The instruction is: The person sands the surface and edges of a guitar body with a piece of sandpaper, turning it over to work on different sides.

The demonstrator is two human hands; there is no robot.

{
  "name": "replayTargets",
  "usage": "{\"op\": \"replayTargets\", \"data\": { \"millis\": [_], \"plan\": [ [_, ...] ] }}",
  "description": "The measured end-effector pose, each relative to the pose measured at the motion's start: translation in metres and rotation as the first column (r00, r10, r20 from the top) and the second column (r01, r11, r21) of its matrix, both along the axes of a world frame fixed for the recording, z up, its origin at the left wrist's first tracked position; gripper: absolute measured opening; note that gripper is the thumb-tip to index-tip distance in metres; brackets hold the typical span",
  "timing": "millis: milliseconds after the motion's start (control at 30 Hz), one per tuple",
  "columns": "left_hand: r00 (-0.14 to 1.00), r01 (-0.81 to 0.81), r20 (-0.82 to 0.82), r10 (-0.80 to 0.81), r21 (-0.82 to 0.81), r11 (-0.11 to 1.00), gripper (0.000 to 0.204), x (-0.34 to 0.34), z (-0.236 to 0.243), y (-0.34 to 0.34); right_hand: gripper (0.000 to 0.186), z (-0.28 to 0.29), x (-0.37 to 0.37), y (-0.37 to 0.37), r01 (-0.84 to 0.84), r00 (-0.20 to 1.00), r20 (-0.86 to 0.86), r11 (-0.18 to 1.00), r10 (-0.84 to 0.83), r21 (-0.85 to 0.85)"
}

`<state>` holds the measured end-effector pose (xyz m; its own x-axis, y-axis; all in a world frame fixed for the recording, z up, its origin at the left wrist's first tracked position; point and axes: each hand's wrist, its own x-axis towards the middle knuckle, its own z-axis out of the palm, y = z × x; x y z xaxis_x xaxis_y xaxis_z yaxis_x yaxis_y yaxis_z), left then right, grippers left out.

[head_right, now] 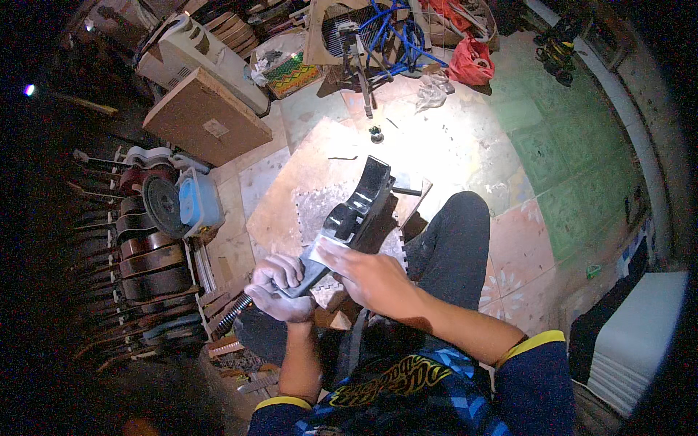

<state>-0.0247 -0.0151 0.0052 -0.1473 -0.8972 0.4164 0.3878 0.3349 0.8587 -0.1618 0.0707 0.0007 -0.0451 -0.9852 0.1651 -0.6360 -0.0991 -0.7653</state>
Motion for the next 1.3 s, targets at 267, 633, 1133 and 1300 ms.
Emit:
{"op": "replayTargets", "data": {
  "millis": [267,633,1133,1300],
  "plan": [
    [0.999,0.053,-0.014,-0.052,0.019,0.998,0.072,0.005,-0.001,-0.005,0.067,0.004,0.001,0.000,0.015,0.996,-0.094,0.997,-0.008,0.071],
    [0.993,0.112,-0.023,-0.113,-0.016,0.994,0.072,0.002,-0.006,0.012,0.064,-0.011,0.002,0.020,0.002,0.983,0.184,1.000,-0.005,0.015],
    [0.997,-0.041,0.056,0.058,-0.279,0.960,0.065,0.000,-0.002,0.056,0.048,0.028,-0.024,-0.007,-0.283,0.958,0.010,0.941,0.286,0.185],
    [0.994,-0.059,0.069,0.081,-0.280,0.958,0.064,-0.001,-0.002,0.054,0.046,0.044,-0.018,0.000,-0.467,0.722,0.500,0.870,0.478,-0.156]
  ]
}}
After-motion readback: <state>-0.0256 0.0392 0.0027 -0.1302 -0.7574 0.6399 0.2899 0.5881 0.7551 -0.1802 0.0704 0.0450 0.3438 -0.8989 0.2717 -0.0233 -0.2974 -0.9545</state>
